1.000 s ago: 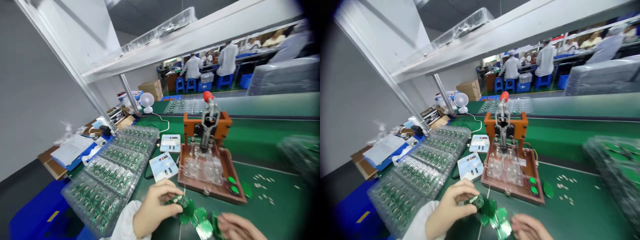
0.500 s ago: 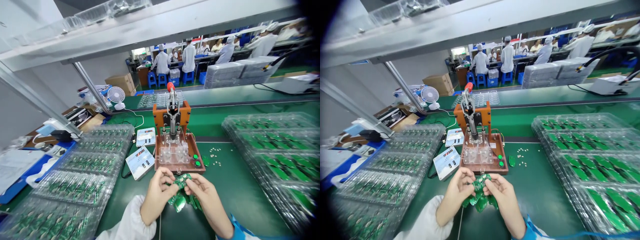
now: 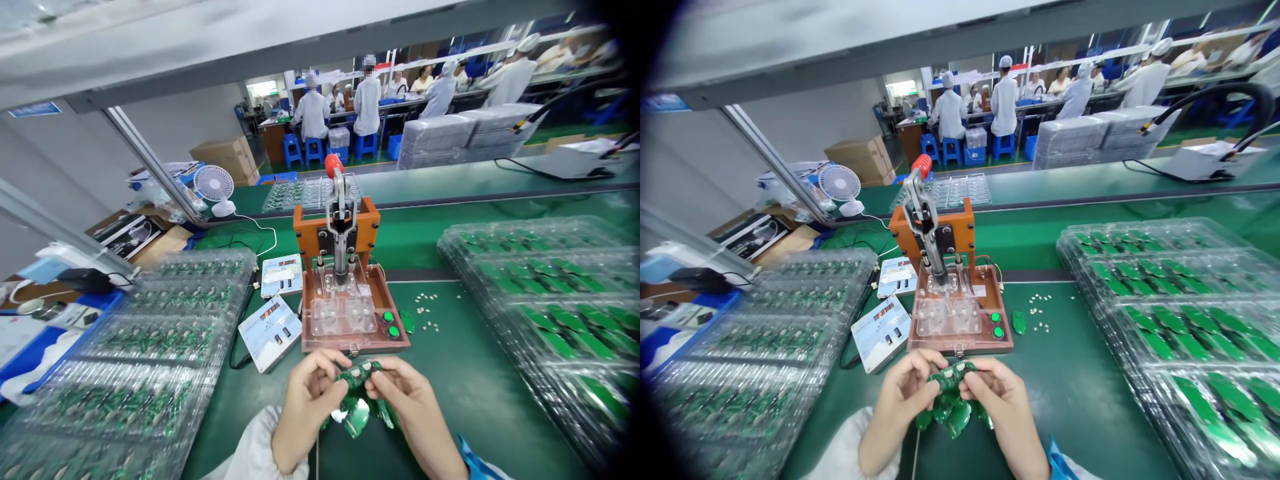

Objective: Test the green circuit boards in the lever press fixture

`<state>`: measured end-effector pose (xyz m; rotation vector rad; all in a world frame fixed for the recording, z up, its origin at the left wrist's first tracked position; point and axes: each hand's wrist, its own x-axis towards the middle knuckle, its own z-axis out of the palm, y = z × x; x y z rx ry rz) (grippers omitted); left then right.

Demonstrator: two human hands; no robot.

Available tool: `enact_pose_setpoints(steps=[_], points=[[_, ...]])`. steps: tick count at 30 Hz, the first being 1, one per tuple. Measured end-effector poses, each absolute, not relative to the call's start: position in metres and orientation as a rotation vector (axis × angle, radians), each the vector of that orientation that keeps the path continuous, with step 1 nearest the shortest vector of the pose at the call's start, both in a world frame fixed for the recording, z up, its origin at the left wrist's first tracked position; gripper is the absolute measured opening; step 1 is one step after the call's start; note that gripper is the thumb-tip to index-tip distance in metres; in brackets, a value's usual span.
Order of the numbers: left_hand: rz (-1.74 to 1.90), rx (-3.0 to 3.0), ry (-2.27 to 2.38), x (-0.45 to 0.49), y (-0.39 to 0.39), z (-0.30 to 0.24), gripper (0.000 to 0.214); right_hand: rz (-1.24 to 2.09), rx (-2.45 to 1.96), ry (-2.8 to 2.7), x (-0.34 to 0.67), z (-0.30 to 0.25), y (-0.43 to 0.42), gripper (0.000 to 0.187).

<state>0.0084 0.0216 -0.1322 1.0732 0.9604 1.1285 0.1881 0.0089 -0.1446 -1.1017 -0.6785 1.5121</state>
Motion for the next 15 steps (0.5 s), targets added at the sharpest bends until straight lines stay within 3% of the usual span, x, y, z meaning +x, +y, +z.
enact_pose_setpoints(steps=[6,11,15], points=[[1.253,0.898,1.029,-0.004,0.024,-0.117,0.045,1.483,-1.149,-0.596,0.193,-0.142,0.011,0.04],[1.262,0.89,0.948,-0.004,0.029,-0.116,0.047,1.376,-1.045,-0.707,0.201,-0.139,0.006,0.028],[1.231,0.886,0.816,-0.003,0.03,-0.118,0.047,1.282,-1.043,-0.77,0.21,-0.14,0.008,0.035]])
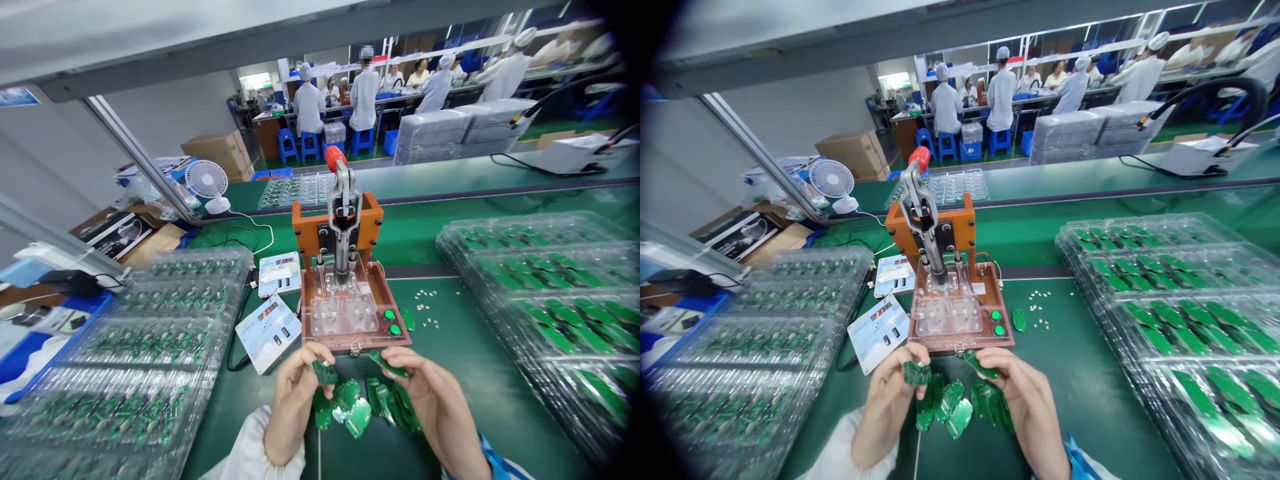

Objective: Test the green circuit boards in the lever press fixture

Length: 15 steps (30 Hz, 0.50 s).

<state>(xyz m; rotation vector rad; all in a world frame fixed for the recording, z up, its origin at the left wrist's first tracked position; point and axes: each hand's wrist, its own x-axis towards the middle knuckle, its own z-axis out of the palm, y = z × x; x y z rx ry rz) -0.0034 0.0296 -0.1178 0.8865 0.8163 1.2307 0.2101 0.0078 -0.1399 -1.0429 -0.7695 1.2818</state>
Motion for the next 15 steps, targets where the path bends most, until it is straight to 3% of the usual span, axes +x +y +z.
enact_pose_setpoints(steps=[3,6,8,15], points=[[1.187,0.851,0.764,-0.004,0.03,-0.115,0.047,1.207,-1.175,-0.851,0.216,-0.139,0.014,0.025],[1.121,0.827,0.883,-0.005,0.03,-0.113,0.045,1.143,-1.223,-0.982,0.221,-0.134,0.019,0.046],[1.098,0.876,0.989,-0.009,0.03,-0.113,0.045,1.111,-1.256,-1.099,0.224,-0.129,0.021,0.047],[1.255,1.499,1.419,-0.029,0.064,-0.103,0.033,0.754,-1.326,-1.391,0.229,-0.109,0.05,0.023]])
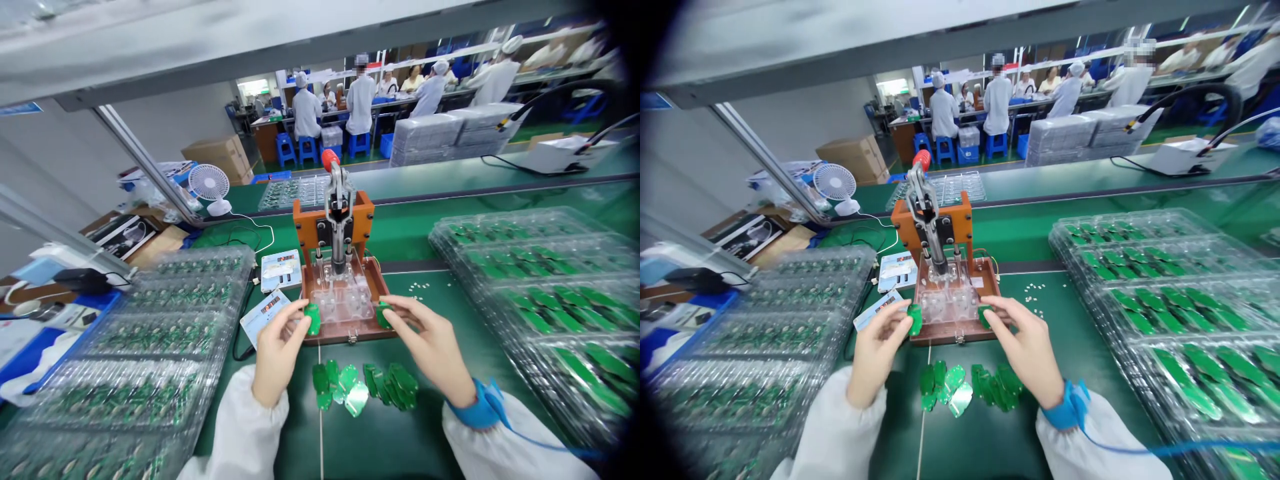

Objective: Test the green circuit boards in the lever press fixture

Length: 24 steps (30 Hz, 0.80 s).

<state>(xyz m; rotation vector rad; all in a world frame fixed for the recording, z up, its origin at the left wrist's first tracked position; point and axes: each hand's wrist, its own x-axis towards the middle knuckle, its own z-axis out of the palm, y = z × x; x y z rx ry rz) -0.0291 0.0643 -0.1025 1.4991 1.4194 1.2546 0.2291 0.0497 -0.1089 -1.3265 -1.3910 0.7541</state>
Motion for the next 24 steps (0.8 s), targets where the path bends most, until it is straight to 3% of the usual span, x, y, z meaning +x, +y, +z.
enact_pose_setpoints(steps=[14,24], points=[[0.916,2.11,1.484,-0.014,0.107,-0.097,0.022,0.563,-1.359,-1.764,0.213,-0.112,0.102,0.019],[0.893,2.251,1.514,-0.011,0.111,-0.103,0.017,0.388,-1.406,-1.924,0.214,-0.123,0.115,0.016]])
